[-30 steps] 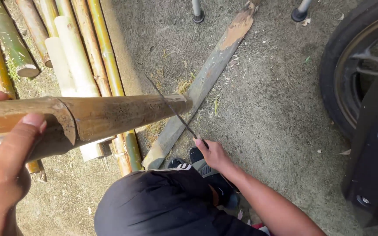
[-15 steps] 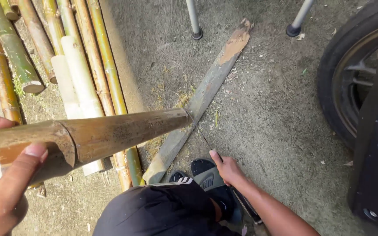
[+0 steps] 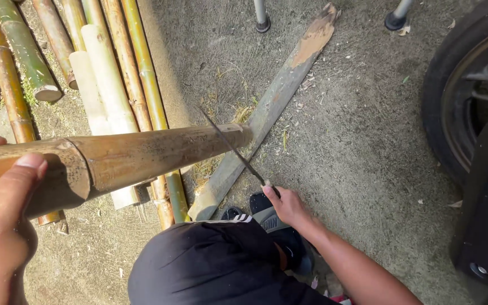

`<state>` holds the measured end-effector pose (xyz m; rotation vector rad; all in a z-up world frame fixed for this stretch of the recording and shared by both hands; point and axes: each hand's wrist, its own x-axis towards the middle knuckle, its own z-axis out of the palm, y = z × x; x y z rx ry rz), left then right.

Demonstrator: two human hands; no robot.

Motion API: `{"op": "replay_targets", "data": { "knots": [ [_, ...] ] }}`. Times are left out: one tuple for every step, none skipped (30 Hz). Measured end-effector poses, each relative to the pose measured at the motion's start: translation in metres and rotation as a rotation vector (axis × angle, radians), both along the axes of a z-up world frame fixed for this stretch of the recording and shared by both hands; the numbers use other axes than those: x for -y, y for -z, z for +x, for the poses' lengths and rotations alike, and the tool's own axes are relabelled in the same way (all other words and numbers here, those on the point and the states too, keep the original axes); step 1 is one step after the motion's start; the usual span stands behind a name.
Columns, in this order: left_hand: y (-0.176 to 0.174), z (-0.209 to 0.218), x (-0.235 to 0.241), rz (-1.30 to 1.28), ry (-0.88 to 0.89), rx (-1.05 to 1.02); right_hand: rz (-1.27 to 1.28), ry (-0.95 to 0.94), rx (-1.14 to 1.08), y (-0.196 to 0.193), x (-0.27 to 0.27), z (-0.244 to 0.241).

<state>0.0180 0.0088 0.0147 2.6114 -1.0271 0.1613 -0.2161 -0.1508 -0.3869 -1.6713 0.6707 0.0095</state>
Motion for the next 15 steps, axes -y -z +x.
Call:
{"op": "replay_targets", "data": {
  "knots": [
    [0.000,0.000,0.004,-0.103,-0.127,-0.087,-0.003,0.006,-0.012,0.004,-0.001,0.001],
    [0.002,0.004,0.005,-0.113,-0.121,-0.080,-0.013,0.012,-0.005,0.004,0.003,0.004],
    [0.006,0.008,0.006,-0.256,-0.236,-0.211,0.108,0.003,-0.277,0.005,0.007,0.007],
    [0.008,0.010,0.004,-0.382,-0.362,-0.353,0.245,-0.016,-0.561,0.004,0.002,0.004],
    [0.013,0.015,-0.007,-0.375,-0.367,-0.357,0.251,-0.020,-0.567,0.010,-0.002,0.003],
    [0.017,0.018,-0.018,-0.250,-0.236,-0.214,0.117,0.011,-0.386,0.014,-0.013,-0.006],
    [0.020,0.019,-0.030,-0.126,-0.097,-0.079,-0.015,0.042,-0.204,0.015,-0.025,-0.017],
    [0.020,0.020,-0.028,-0.133,-0.093,-0.074,-0.021,0.046,-0.198,0.009,-0.021,-0.013],
    [0.017,0.020,-0.026,0.019,0.040,0.088,-0.008,0.036,-0.097,0.001,-0.017,-0.009],
    [0.014,0.021,-0.023,0.169,0.171,0.256,0.001,0.025,0.012,-0.006,-0.012,-0.003],
    [0.011,0.021,-0.019,0.158,0.173,0.271,-0.010,0.029,0.026,-0.003,-0.009,0.000],
    [0.011,0.023,-0.012,0.026,0.044,0.127,0.102,0.053,-0.199,0.004,-0.002,0.006],
    [0.012,0.025,-0.004,-0.106,-0.078,-0.026,0.216,0.079,-0.423,0.012,0.006,0.012],
    [0.016,0.030,-0.017,-0.091,-0.083,-0.041,0.229,0.073,-0.440,0.005,-0.001,0.007],
    [0.022,0.035,-0.031,-0.195,-0.165,-0.190,0.238,0.062,-0.374,-0.001,-0.007,0.002]
  ]
}}
